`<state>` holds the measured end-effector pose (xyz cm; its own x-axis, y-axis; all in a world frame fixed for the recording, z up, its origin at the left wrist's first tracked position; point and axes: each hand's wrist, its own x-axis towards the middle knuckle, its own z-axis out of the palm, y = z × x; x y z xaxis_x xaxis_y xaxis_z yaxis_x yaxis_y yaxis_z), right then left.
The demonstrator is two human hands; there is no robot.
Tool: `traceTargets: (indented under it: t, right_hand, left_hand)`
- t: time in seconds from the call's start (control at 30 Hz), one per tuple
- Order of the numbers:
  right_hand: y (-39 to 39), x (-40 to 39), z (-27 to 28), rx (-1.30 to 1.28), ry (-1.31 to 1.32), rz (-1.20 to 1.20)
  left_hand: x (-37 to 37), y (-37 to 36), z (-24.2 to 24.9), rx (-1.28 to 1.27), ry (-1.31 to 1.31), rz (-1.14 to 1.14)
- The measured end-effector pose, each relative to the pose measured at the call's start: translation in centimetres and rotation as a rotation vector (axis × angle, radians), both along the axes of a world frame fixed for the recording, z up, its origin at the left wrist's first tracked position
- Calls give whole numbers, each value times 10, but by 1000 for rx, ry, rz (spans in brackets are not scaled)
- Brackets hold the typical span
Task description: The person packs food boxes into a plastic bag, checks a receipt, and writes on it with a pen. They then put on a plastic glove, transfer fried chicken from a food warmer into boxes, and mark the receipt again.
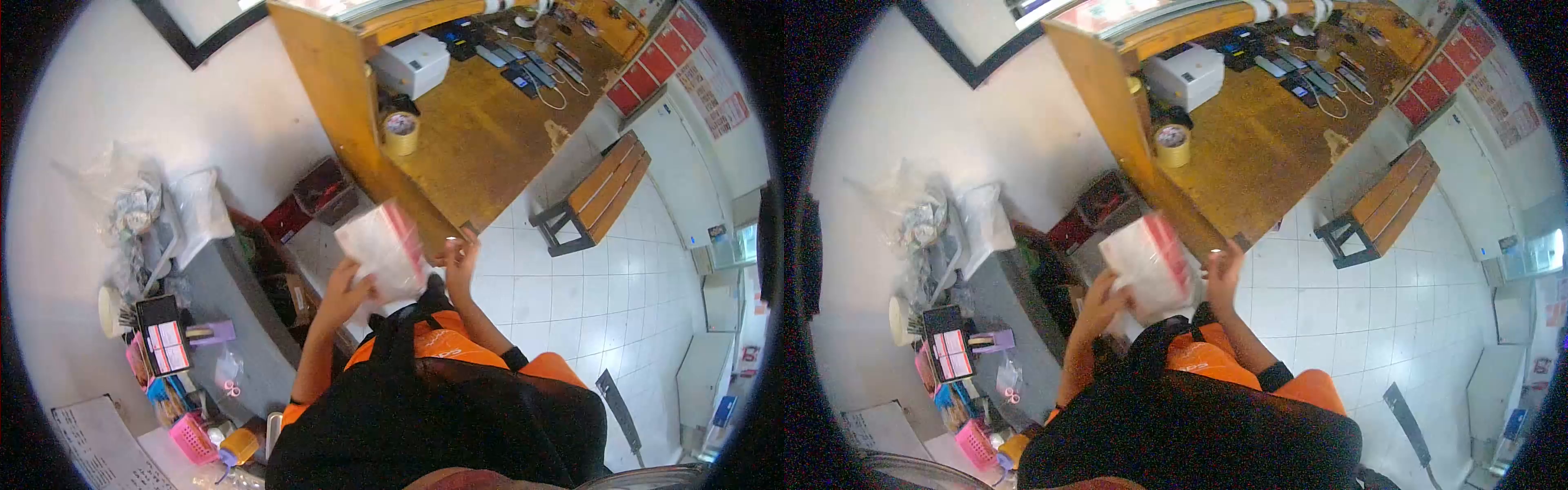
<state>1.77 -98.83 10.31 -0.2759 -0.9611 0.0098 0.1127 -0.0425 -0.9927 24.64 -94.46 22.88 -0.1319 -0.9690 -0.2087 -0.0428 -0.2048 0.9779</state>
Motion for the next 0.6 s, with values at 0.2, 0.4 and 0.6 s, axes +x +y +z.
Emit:
traceTargets:
  t: [0.2, 0.4, 0.6]
  right_hand:
    - [-11, -155, 4, 58, -58, -281]
    - [-59, -318, 8, 32, 43, -456]
    - [-151, -397, 29, -25, 113, -359]
  left_hand:
    - [-148, -167, -27, -113, -46, 68]
    - [-264, -353, -111, 49, 120, 132]
    - [-310, -380, 27, -734, -357, 264]
